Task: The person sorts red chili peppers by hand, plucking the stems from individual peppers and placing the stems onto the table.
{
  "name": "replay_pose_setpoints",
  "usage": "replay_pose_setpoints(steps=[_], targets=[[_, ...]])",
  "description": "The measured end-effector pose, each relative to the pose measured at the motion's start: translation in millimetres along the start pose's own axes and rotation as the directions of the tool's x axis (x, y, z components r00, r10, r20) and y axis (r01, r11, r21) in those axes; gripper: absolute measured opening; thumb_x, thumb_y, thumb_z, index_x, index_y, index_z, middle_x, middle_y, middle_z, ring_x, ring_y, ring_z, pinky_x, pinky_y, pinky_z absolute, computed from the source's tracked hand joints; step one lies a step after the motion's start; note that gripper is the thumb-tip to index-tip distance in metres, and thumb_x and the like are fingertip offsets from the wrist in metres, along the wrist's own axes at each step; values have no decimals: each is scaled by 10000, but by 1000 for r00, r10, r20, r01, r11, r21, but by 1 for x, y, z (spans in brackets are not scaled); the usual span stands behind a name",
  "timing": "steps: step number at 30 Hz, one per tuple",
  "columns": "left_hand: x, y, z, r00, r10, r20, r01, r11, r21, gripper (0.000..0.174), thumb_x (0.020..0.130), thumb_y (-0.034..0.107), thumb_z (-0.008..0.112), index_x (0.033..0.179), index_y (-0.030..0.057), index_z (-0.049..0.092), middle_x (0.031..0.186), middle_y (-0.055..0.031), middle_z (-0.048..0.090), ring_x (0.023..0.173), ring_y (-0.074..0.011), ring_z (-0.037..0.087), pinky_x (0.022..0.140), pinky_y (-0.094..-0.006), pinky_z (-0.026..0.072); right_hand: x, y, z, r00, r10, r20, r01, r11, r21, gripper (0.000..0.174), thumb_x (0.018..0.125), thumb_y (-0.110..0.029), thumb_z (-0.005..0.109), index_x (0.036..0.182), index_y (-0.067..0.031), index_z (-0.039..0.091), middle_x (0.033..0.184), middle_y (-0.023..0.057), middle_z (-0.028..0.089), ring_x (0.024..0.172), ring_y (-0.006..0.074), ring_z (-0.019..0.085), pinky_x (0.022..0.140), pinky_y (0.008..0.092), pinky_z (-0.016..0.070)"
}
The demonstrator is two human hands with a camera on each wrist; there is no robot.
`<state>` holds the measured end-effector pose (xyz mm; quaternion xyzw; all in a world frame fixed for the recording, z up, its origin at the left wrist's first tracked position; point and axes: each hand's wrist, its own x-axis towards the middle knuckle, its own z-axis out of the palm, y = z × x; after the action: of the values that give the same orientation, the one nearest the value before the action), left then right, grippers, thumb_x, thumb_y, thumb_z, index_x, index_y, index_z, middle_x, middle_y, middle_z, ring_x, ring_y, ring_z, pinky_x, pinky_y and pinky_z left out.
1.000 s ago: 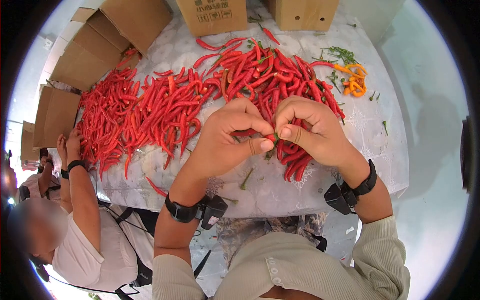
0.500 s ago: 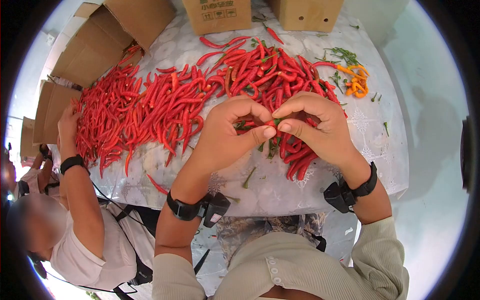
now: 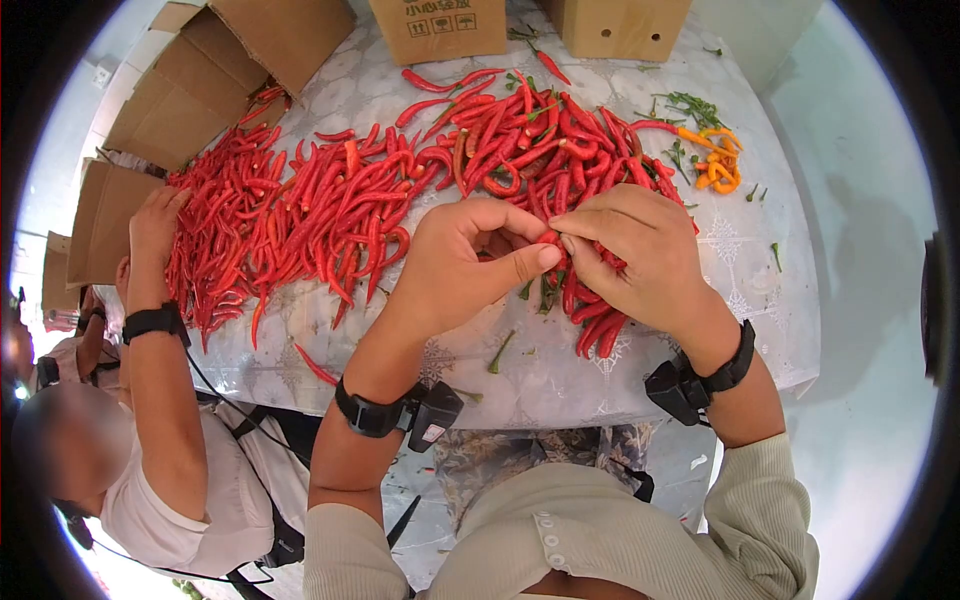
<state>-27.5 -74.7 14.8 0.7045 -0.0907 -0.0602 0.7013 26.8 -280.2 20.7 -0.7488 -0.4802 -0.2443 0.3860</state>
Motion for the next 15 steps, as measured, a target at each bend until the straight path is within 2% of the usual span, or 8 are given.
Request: replay_pose_setpoints(steps=[3,6,15], targets=[[0,-1,0,1000,22,6,-22,1000,8,212,848,81,768,1012,-21,680,920,-31,675,804,-79,619,699,-236,508,0,-1,1,1000,-5,-18,5,1000,2,196,696,-24,740,879,-64,681,788,63,645,681,240,639,608,346,530],[1,-2,3,997,76,-18,-76,997,19,184,843,116,773,954,-14,706,820,-28,685,699,-57,624,624,-210,505,0,-1,0,1000,-4,-25,4,1000,9,190,684,-17,730,858,-66,672,768,58,636,665,238,630,595,344,521],[1,0,4,992,124,23,-125,991,53,147,855,84,750,958,-13,709,831,-21,671,714,-58,619,632,-213,500,0,-3,-1,999,51,3,-51,998,41,150,678,-24,709,815,-66,661,749,57,627,651,240,613,587,348,504]])
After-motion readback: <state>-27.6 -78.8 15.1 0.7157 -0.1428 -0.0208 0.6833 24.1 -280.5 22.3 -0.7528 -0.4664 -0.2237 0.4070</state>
